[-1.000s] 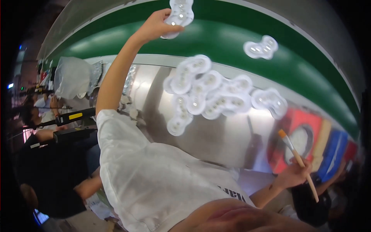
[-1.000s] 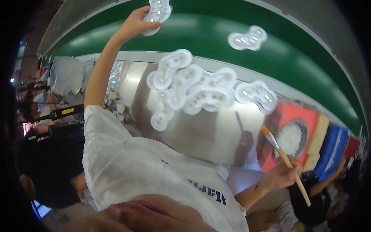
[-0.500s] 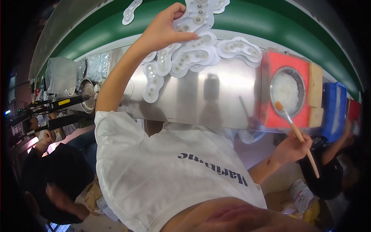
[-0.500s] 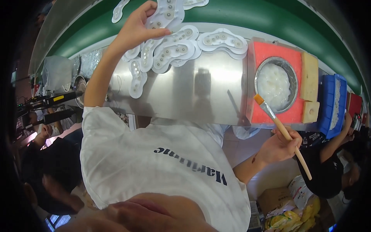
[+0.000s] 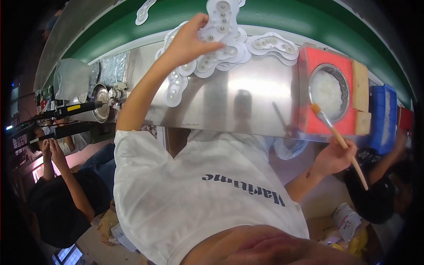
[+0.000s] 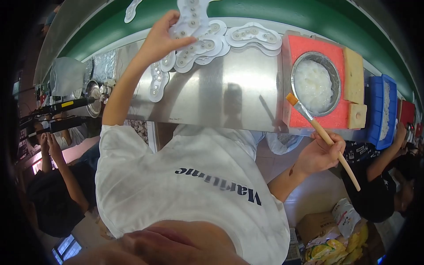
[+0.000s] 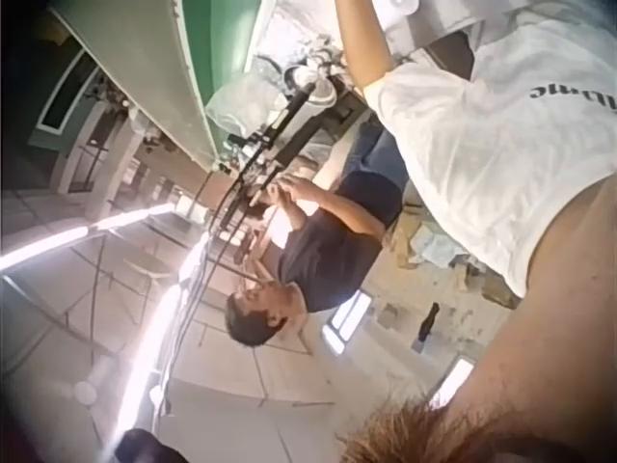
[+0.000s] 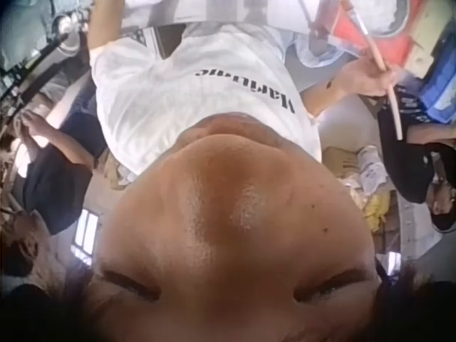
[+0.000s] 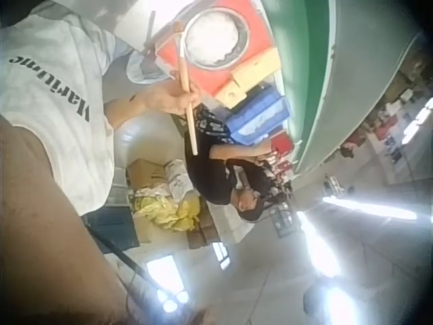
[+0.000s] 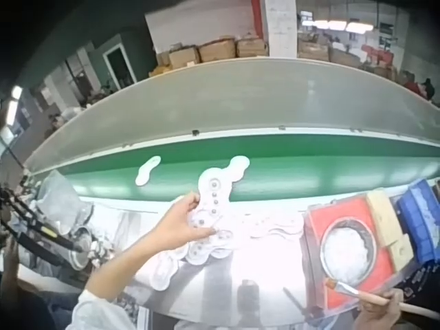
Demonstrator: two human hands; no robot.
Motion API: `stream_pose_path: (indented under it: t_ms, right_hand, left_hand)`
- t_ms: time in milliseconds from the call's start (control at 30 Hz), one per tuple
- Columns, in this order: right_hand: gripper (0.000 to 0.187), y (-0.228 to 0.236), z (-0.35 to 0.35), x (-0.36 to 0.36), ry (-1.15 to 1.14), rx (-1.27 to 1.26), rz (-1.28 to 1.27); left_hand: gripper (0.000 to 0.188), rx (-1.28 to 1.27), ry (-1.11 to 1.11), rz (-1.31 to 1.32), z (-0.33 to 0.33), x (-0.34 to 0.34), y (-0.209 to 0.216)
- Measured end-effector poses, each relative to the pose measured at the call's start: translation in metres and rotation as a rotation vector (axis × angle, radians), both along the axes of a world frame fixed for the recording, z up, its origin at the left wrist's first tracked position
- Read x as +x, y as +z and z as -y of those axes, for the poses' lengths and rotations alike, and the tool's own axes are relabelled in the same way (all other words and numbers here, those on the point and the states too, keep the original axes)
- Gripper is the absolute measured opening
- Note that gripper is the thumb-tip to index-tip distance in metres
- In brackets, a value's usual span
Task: Applying a substance with a brush to specific points on small white plastic frames on a production line.
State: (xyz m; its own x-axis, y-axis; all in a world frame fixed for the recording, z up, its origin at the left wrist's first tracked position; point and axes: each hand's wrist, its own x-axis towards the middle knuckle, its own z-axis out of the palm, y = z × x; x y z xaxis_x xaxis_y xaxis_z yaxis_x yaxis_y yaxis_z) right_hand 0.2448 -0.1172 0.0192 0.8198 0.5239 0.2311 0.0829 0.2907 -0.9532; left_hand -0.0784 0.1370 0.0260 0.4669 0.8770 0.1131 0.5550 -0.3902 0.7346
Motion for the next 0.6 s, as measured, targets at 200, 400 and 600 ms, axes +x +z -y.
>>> stream_pose_path:
  t_ms: [200, 400, 600]
  right_hand:
    - [0.032, 0.0, -0.004, -0.005, 0.003, 0.012, 0.003]
    - [0.032, -0.004, -0.005, -0.004, 0.0, -0.022, -0.021]
    - [0.032, -0.006, -0.005, 0.001, 0.021, 0.025, 0.005]
  left_hand:
    - [0.053, -0.111, -0.358, -0.122, 0.048, 0.035, -0.027]
    - [0.055, -0.043, -0.576, -0.271, 0.076, 0.073, -0.051]
    - [0.045, 0.552, -0.545, -0.499, 0.068, 0.095, -0.06]
